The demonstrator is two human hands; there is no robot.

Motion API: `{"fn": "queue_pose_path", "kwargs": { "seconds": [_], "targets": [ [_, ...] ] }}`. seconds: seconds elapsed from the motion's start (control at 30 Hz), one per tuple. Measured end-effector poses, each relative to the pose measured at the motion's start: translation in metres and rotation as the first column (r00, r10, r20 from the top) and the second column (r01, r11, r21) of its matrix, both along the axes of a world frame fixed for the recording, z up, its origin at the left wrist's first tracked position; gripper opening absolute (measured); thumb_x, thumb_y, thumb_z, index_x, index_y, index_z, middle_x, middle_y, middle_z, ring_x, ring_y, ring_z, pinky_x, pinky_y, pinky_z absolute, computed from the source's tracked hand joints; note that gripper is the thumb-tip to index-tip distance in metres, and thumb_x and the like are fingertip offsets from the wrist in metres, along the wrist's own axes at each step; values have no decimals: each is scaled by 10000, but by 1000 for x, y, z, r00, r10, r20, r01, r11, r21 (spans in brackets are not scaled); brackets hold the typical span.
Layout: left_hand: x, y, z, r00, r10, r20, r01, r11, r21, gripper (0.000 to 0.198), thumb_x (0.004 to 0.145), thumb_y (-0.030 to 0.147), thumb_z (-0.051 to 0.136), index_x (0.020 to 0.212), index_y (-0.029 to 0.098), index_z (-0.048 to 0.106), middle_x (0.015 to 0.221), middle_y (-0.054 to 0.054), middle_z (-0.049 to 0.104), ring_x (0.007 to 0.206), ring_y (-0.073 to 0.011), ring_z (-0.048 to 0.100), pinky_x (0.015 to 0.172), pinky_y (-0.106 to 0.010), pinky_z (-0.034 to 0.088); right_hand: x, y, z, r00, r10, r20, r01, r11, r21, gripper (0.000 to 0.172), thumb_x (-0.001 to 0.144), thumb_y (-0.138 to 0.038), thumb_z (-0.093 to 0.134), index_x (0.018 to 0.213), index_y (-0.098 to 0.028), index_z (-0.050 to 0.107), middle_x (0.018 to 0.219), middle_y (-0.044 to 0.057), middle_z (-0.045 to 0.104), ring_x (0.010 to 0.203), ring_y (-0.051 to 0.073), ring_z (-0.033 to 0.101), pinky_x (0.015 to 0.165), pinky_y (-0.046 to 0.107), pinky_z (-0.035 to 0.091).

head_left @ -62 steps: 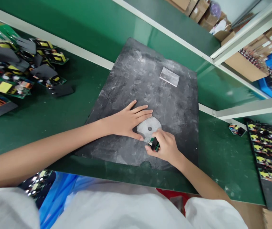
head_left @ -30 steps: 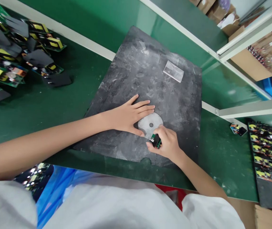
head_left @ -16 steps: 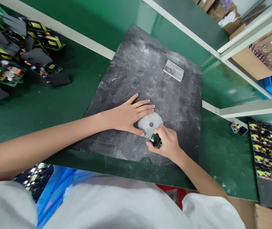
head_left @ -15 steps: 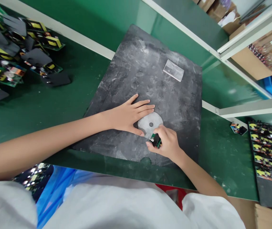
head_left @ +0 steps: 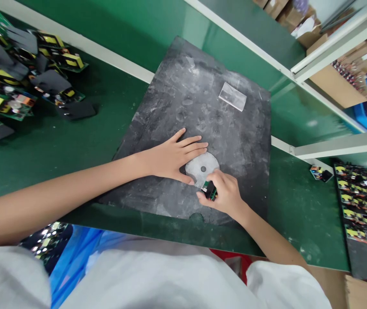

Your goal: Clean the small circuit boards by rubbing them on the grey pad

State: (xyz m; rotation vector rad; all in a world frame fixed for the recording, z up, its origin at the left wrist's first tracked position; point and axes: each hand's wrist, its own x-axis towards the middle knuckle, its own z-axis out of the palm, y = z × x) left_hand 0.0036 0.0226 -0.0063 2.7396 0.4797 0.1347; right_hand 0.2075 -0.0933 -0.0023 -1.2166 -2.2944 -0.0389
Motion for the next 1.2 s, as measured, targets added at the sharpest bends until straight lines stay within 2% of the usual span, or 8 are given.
{"fn": "queue_pose_path", "kwargs": {
  "seconds": [0.43, 0.6, 0.77, 0.87, 0.97, 1.13, 1.2],
  "targets": [
    [0, 1, -2, 998, -5, 55, 5, 1000, -4, 932, 844, 755, 407, 1541, 180, 176, 1573, -91, 260, 1474, -313, 149, 1171, -517, -98, 0, -1, -1, 1000, -7, 9, 7, 1000, -14, 261, 874, -446, 505, 797, -198, 485, 608, -33, 439, 489, 96, 402, 476, 220, 345],
    [-1, 1, -2, 1000, -7, 20, 7, 1000, -5, 901, 871, 740, 368, 1548, 189, 143, 1589, -75, 206, 1485, -291, 105, 1164, -496, -139, -5, -6, 4, 993, -35, 114, 33, 999, 17, 263, 861, -443, 516, 756, -203, 490, 607, -19, 451, 518, 117, 434, 492, 234, 347],
    [-2, 1, -1, 999, 1, 49, 0, 1000, -11, 929, 858, 750, 392, 1543, 166, 161, 1580, -90, 236, 1477, -307, 139, 1172, -516, -95, -6, -4, 9, 988, -46, 150, 46, 999, 7, 270, 863, -433, 494, 723, -203, 487, 591, -23, 467, 504, 105, 435, 485, 232, 327],
    [-1, 1, -1, 999, 13, 49, -13, 1000, -12, 939, 856, 757, 383, 1542, 155, 161, 1575, -104, 247, 1475, -303, 153, 1175, -510, -88, -9, -7, 12, 970, -87, 226, 70, 994, 82, 264, 853, -425, 511, 717, -199, 500, 588, -14, 469, 516, 116, 448, 495, 242, 333],
    [-1, 1, -1, 999, 5, 35, -5, 1000, 3, 938, 860, 758, 372, 1542, 150, 158, 1577, -108, 240, 1478, -294, 143, 1173, -498, -103, -11, -10, 14, 953, -77, 292, 36, 989, 143, 253, 839, -420, 536, 720, -197, 515, 585, -12, 462, 523, 127, 456, 515, 253, 346],
    [-1, 1, -1, 1000, 14, 27, -15, 1000, 20, 931, 869, 764, 332, 1538, 138, 167, 1574, -110, 250, 1480, -276, 137, 1171, -475, -116, -4, -1, 13, 982, -76, 173, 77, 997, 2, 239, 843, -403, 520, 733, -193, 495, 600, -20, 476, 513, 108, 459, 483, 235, 305],
    [-1, 1, 0, 999, 13, 30, -14, 1000, 18, 930, 869, 764, 330, 1537, 136, 172, 1571, -113, 257, 1479, -279, 145, 1172, -477, -110, -3, 1, 13, 981, -87, 176, 87, 996, 10, 237, 844, -396, 528, 730, -191, 491, 601, -19, 471, 516, 110, 458, 480, 235, 299]
  ]
}}
